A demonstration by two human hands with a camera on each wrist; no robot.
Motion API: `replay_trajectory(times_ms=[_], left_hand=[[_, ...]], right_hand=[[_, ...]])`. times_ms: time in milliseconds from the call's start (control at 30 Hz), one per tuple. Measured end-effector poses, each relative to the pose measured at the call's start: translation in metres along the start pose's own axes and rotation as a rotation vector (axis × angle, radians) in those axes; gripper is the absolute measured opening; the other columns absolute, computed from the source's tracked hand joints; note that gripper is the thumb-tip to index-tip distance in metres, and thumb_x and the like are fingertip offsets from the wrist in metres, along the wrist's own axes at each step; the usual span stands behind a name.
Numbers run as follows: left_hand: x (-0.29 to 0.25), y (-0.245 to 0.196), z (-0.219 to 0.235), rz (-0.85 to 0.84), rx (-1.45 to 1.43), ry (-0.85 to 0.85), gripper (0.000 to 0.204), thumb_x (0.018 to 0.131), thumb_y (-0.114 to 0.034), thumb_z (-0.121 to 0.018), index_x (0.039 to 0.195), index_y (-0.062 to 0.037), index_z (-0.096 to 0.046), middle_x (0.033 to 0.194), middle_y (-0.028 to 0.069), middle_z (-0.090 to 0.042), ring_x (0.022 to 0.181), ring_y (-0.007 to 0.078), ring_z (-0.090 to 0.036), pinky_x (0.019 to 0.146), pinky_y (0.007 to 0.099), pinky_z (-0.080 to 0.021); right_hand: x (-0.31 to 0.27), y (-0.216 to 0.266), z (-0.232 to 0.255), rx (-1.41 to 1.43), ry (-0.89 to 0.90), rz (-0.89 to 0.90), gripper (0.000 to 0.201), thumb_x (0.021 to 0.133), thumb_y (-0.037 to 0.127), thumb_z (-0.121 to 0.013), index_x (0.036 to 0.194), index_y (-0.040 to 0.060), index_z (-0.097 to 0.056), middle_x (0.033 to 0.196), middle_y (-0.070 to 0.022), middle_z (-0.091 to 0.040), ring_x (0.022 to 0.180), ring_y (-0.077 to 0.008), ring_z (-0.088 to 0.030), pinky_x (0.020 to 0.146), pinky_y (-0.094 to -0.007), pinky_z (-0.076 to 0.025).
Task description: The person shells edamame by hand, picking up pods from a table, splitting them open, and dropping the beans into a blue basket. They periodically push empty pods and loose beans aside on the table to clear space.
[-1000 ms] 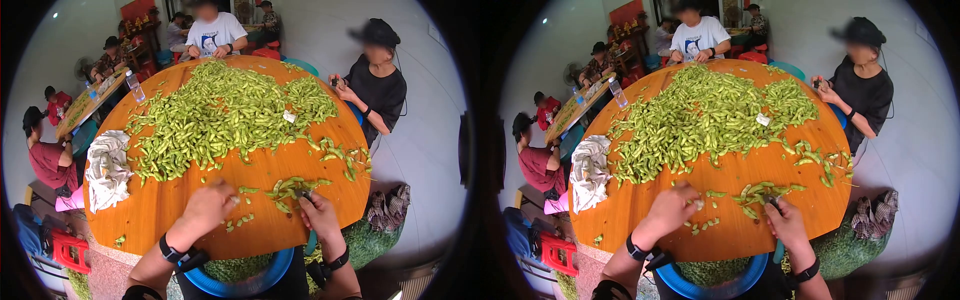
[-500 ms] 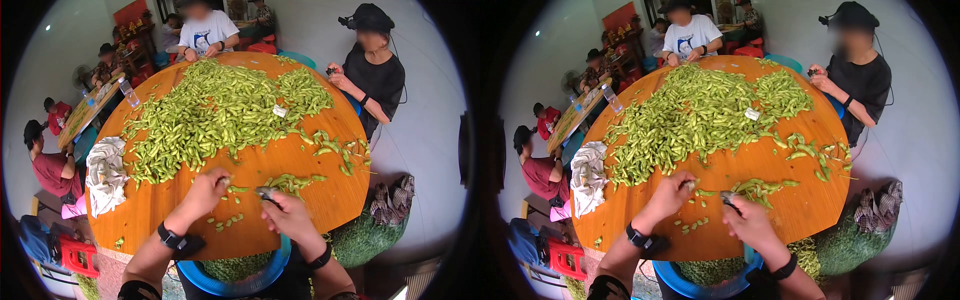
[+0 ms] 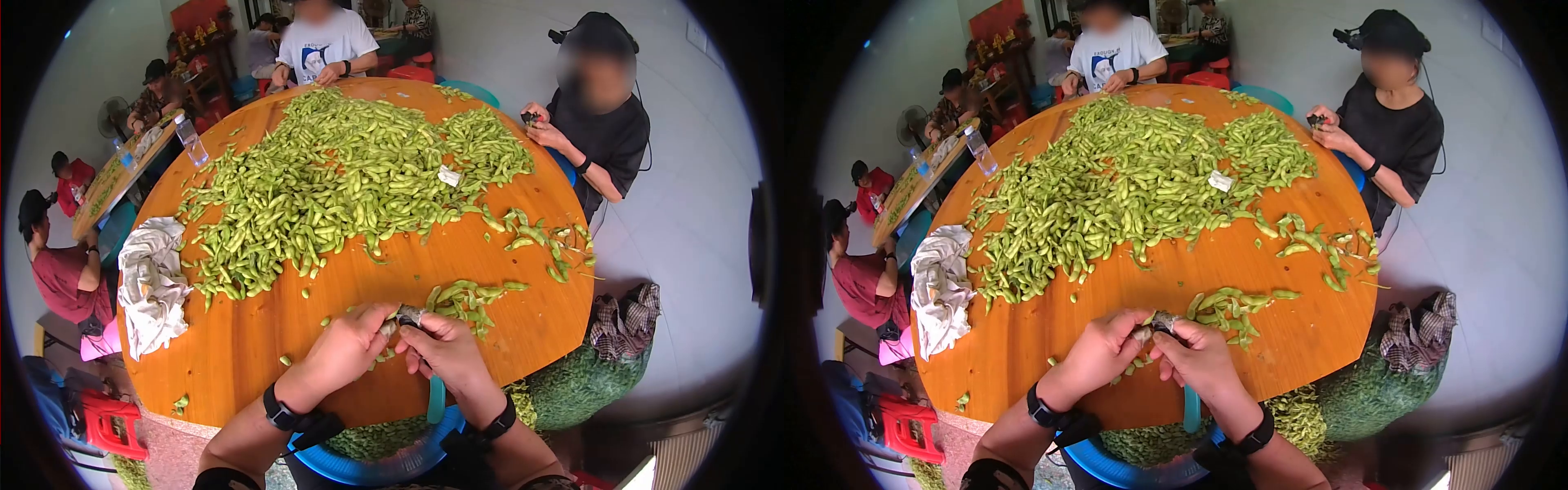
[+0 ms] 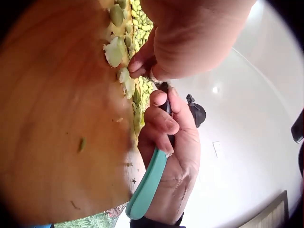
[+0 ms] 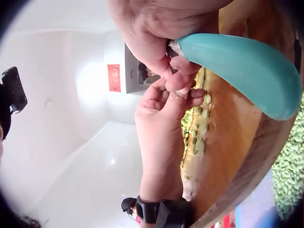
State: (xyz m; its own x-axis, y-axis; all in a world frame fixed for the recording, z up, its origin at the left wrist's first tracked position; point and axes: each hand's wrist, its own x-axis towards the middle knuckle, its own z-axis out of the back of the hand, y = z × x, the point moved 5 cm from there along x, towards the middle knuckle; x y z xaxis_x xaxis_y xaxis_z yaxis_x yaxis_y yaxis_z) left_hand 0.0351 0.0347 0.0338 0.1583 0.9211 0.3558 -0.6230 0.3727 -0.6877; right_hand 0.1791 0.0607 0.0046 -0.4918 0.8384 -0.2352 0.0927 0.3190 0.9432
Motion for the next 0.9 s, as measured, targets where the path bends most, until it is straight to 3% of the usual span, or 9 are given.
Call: replay_trajectory(times_ms=[67, 133, 233, 267, 333, 667, 900], left_hand=[[-0.001, -0.002, 0.001, -0.026, 0.084, -0.020, 0.031, 0.083, 0.002, -0.059, 0.114, -0.0034, -0.058, 0.087, 0.0147, -0.065, 0.073, 0.0305, -0.066, 0.065, 0.0339, -0.053], [-0.003, 0.006, 0.000, 0.074, 0.091, 0.038, 0.033, 0.083, 0.002, -0.060, 0.115, -0.0044, -0.057, 0.091, 0.0170, -0.065, 0.077, 0.0352, -0.064, 0.067, 0.0375, -0.054], [0.000, 0.000, 0.004, 0.119, 0.110, 0.088, 0.034, 0.082, 0.002, -0.060, 0.116, -0.0044, -0.058, 0.092, 0.0170, -0.065, 0.079, 0.0342, -0.065, 0.068, 0.0380, -0.054], [0.001, 0.000, 0.003, 0.114, 0.108, 0.089, 0.034, 0.082, 0.002, -0.060, 0.116, -0.0044, -0.058, 0.092, 0.0170, -0.065, 0.079, 0.0342, -0.065, 0.068, 0.0380, -0.054], [0.001, -0.006, 0.004, -0.055, 0.132, 0.019, 0.036, 0.082, 0.000, -0.060, 0.118, -0.0053, -0.059, 0.089, 0.0161, -0.065, 0.078, 0.0334, -0.065, 0.067, 0.0376, -0.054], [-0.002, -0.004, 0.005, 0.020, 0.194, 0.026, 0.033, 0.081, -0.002, -0.062, 0.113, -0.0065, -0.062, 0.081, 0.0148, -0.064, 0.069, 0.0322, -0.065, 0.062, 0.0373, -0.053], [-0.005, 0.002, 0.001, 0.014, 0.133, -0.025, 0.025, 0.081, -0.005, -0.062, 0.106, -0.0057, -0.061, 0.079, 0.0149, -0.065, 0.068, 0.0324, -0.065, 0.060, 0.0383, -0.053]], right_hand=[[-0.001, 0.002, -0.003, -0.018, 0.000, 0.007, 0.011, 0.093, 0.010, -0.058, 0.096, 0.0016, -0.063, 0.077, -0.0028, -0.065, 0.051, -0.0058, -0.057, 0.037, -0.0185, -0.037], [-0.005, 0.007, -0.007, -0.059, -0.020, 0.017, 0.011, 0.092, 0.010, -0.058, 0.095, 0.0013, -0.063, 0.078, -0.0032, -0.065, 0.051, -0.0061, -0.058, 0.037, -0.0186, -0.037], [-0.003, 0.004, -0.007, -0.026, -0.024, -0.008, 0.011, 0.092, 0.011, -0.058, 0.096, 0.0012, -0.063, 0.078, -0.0034, -0.066, 0.052, -0.0065, -0.059, 0.037, -0.0188, -0.037], [-0.003, 0.002, -0.005, -0.028, -0.028, -0.005, 0.011, 0.092, 0.011, -0.058, 0.096, 0.0012, -0.063, 0.078, -0.0034, -0.066, 0.052, -0.0065, -0.059, 0.037, -0.0188, -0.037], [-0.001, -0.001, -0.001, -0.043, -0.026, -0.011, 0.012, 0.092, 0.011, -0.058, 0.096, 0.0012, -0.064, 0.078, -0.0035, -0.066, 0.052, -0.0067, -0.059, 0.037, -0.0189, -0.038], [-0.003, 0.003, -0.007, -0.159, -0.014, 0.009, 0.012, 0.092, 0.011, -0.057, 0.092, 0.0014, -0.064, 0.075, -0.0023, -0.065, 0.051, -0.0061, -0.058, 0.038, -0.0191, -0.038], [0.001, 0.000, -0.006, -0.188, -0.056, 0.054, 0.011, 0.093, 0.012, -0.057, 0.088, 0.0046, -0.062, 0.067, 0.0018, -0.058, 0.047, -0.0044, -0.050, 0.039, -0.0201, -0.038]])
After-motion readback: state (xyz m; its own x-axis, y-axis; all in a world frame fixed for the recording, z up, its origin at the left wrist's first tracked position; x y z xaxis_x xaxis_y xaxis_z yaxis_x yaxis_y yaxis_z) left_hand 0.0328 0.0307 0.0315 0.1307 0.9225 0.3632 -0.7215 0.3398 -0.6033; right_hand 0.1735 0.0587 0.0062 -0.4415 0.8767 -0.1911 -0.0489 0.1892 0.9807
